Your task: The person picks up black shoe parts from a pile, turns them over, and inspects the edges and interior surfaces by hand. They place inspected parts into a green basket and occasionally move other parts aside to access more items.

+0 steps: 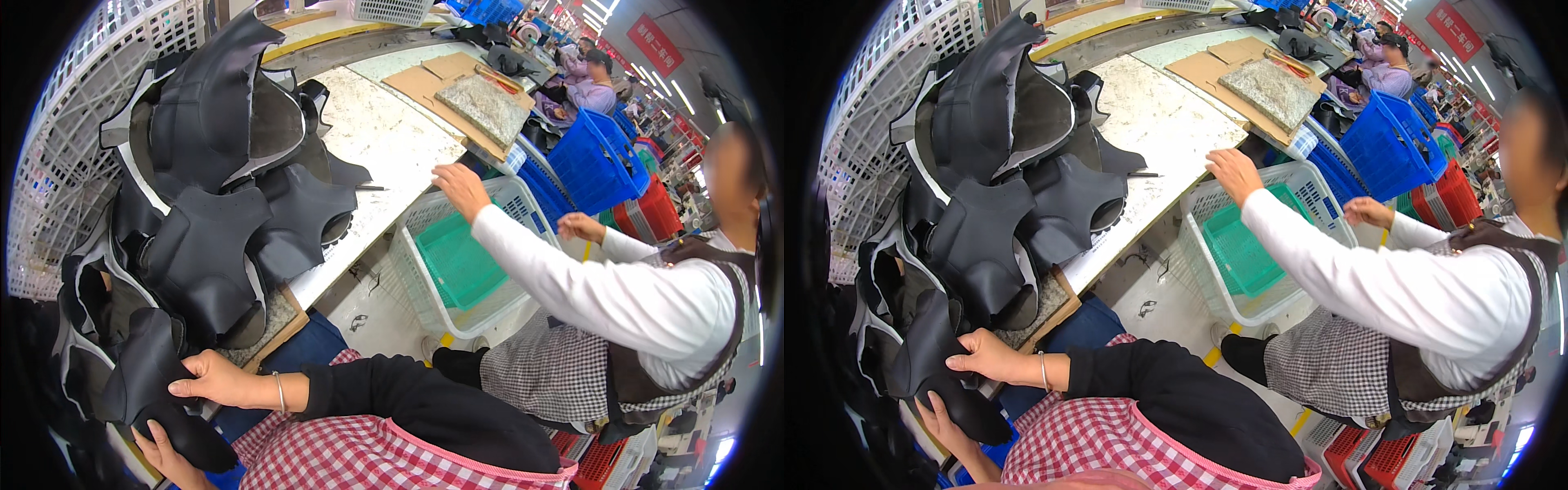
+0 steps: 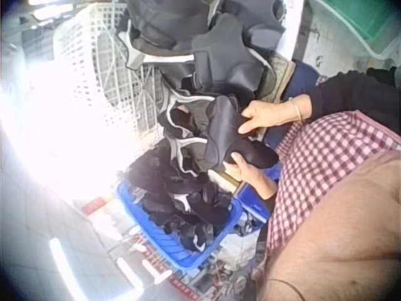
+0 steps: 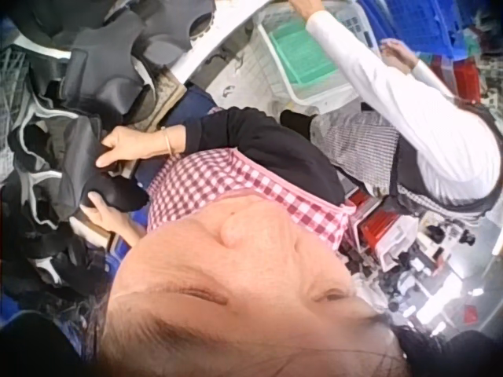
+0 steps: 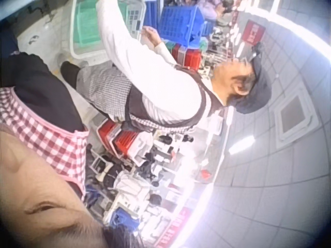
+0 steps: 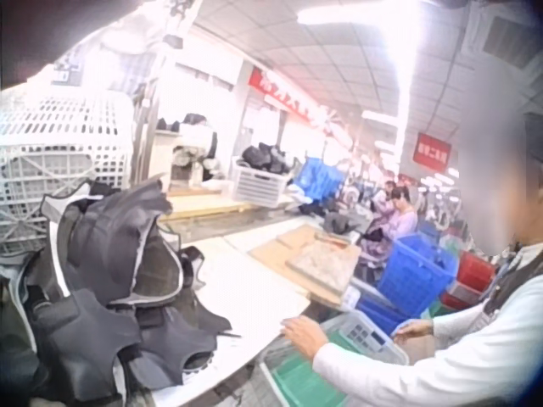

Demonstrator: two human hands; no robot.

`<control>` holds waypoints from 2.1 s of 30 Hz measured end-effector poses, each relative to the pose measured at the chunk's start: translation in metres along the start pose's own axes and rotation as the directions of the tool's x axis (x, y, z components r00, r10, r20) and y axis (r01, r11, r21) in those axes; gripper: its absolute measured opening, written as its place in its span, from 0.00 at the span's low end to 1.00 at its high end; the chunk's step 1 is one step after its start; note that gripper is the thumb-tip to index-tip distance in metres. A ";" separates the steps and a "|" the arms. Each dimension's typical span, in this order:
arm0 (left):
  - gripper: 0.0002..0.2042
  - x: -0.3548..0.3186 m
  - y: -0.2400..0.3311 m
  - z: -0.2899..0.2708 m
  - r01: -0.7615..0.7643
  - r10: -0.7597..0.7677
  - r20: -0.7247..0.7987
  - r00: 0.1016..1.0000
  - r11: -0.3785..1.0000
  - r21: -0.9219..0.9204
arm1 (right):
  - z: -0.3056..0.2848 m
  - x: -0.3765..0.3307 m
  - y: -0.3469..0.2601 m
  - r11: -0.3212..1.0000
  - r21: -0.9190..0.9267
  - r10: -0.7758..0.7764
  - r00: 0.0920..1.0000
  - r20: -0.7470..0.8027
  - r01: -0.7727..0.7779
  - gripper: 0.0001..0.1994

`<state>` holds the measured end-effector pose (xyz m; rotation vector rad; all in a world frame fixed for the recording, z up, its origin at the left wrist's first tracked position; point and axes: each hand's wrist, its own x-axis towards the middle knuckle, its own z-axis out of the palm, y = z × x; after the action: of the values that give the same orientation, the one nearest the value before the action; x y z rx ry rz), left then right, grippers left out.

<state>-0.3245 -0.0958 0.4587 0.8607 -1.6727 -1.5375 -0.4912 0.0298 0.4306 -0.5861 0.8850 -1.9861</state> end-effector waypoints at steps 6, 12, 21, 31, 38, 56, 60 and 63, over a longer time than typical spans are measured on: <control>0.21 -0.002 0.000 0.000 -0.010 0.011 0.042 0.999 0.999 -0.040 | 0.002 -0.002 0.004 1.000 0.016 -0.012 1.000 0.010 0.012 0.11; 0.22 -0.003 0.003 0.004 0.001 -0.002 -0.004 1.000 1.000 -0.016 | 0.002 -0.001 0.004 1.000 0.000 0.001 1.000 0.007 -0.001 0.11; 0.22 -0.001 0.005 0.004 -0.018 0.018 0.006 1.000 0.999 0.026 | 0.003 0.000 0.001 1.000 0.018 0.005 1.000 0.008 -0.005 0.11; 0.22 -0.008 0.011 0.012 0.007 -0.005 -0.046 0.999 0.999 0.044 | 0.001 0.000 0.003 1.000 0.012 -0.018 0.999 0.032 0.017 0.10; 0.24 -0.006 0.008 0.007 0.001 -0.001 -0.004 1.000 0.999 0.053 | 0.001 0.000 0.003 1.000 0.022 0.010 1.000 0.009 -0.010 0.10; 0.26 -0.010 0.012 -0.006 -0.103 0.109 -0.009 0.994 0.958 0.269 | 0.003 0.000 0.008 0.998 -0.060 -0.006 1.000 0.016 0.007 0.13; 0.23 -0.015 0.029 -0.020 -0.271 0.246 0.116 0.962 0.822 0.501 | 0.012 -0.006 0.003 0.999 -0.039 0.030 0.999 0.013 -0.029 0.11; 0.23 -0.010 0.034 -0.031 -0.236 0.218 0.093 0.972 0.921 0.310 | 0.026 -0.008 -0.017 0.995 -0.088 -0.038 0.995 0.088 0.046 0.10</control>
<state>-0.2935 -0.1018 0.4938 0.7555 -2.0224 -1.1615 -0.4782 0.0333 0.4597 -0.7419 0.9186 -1.9509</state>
